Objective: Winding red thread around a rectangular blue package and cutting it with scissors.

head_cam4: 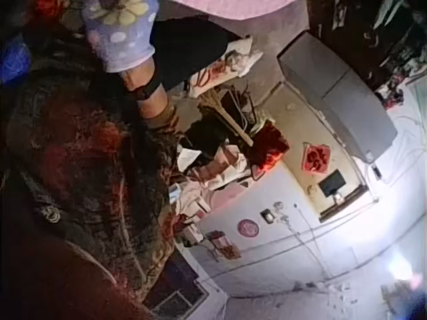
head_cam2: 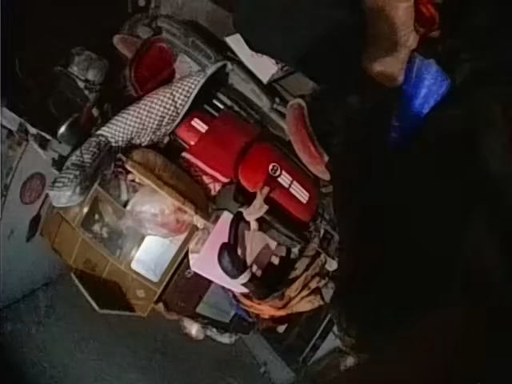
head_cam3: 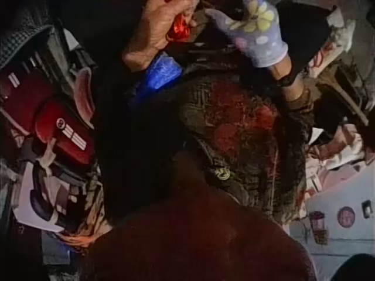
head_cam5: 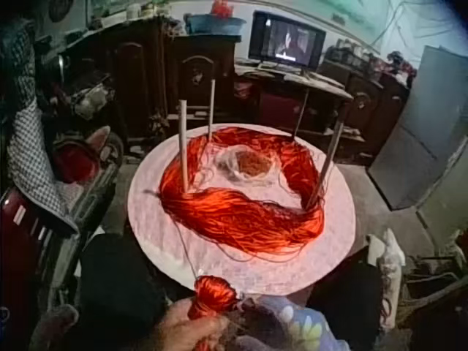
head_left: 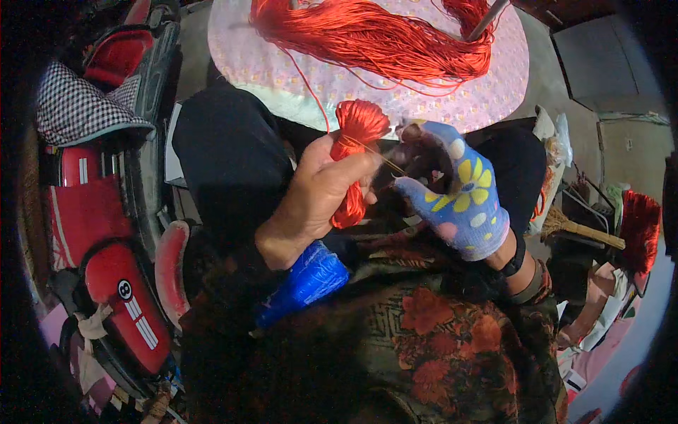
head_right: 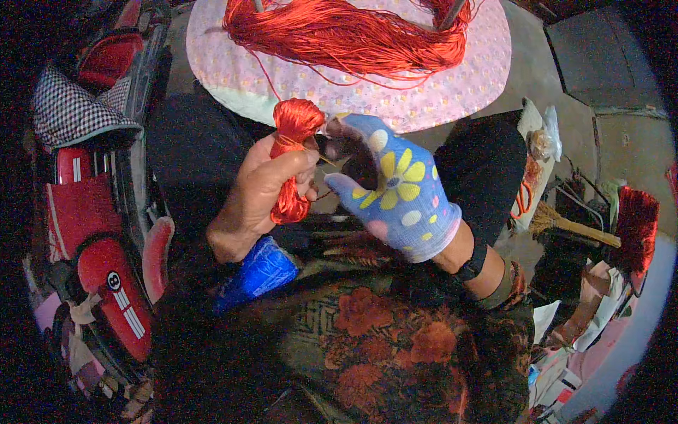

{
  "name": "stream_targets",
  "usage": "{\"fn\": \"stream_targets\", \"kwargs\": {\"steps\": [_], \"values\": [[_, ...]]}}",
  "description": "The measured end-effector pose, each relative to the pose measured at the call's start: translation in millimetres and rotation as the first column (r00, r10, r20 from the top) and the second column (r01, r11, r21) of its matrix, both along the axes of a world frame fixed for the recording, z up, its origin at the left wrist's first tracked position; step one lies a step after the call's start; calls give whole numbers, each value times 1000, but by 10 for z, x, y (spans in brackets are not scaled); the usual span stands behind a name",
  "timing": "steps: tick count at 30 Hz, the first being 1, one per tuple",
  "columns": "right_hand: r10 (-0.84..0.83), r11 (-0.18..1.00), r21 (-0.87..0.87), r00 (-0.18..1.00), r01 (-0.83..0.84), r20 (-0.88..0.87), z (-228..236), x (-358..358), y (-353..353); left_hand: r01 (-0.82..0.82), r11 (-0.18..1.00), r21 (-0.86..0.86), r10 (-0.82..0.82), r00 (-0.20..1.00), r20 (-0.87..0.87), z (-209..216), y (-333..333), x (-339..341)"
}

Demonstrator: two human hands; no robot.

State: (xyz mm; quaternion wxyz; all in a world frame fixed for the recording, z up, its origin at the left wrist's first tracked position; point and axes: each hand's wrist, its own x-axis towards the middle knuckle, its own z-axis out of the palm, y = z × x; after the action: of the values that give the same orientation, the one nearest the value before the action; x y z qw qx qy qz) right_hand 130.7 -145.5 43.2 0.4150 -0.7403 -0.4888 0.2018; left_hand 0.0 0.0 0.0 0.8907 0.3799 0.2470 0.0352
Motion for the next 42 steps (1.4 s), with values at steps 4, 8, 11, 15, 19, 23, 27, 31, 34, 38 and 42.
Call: {"fn": "stream_targets", "kwargs": {"steps": [4, 8, 11, 15, 19, 23, 27, 31, 34, 38, 42], "values": [[62, 993, -102, 998, -64, -21, -39, 69, 17, 5, 1000, 3, -5, 1000, -16, 43, 4, -14], [159, 976, -141, 985, -166, -62, -91, 130, 67, 5, 1000, -2, -5, 1000, -14, 68, -5, -12], [224, 972, -71, 974, -226, -31, -75, 140, 52, 53, 999, -8, -53, 998, 40, 101, 12, 8], [303, 950, 29, 938, -312, 168, -144, 234, 28, 67, 996, 51, -67, 998, 2, 193, -13, 24], [280, 959, -39, 916, -281, 287, -186, 259, 61, 12, 997, 77, -14, 1000, 28, 194, 4, 25], [153, 967, -177, 973, -183, -174, -252, 284, 0, -80, 995, 56, 80, 997, 10, 208, 5, 30], [130, 991, 60, 946, -117, -298, -299, 318, -31, -93, 996, -9, 92, 993, -67, 247, -8, 59], [92, 970, 223, 704, 96, -704, -180, 197, 80, -30, 979, -203, 23, 999, -38, 149, -23, 50], [57, 957, 173, 435, 232, -898, -226, 171, 97, -7, 970, -243, 14, 999, 31, 160, -13, 55], [-32, 986, 50, 477, 158, -878, -308, 349, 51, 141, 990, 4, -141, 987, 80, 175, -7, 53], [55, 991, -60, 782, -117, -621, -115, 526, 179, 93, 611, 786, -376, 908, 185, 210, -51, 23]]}}
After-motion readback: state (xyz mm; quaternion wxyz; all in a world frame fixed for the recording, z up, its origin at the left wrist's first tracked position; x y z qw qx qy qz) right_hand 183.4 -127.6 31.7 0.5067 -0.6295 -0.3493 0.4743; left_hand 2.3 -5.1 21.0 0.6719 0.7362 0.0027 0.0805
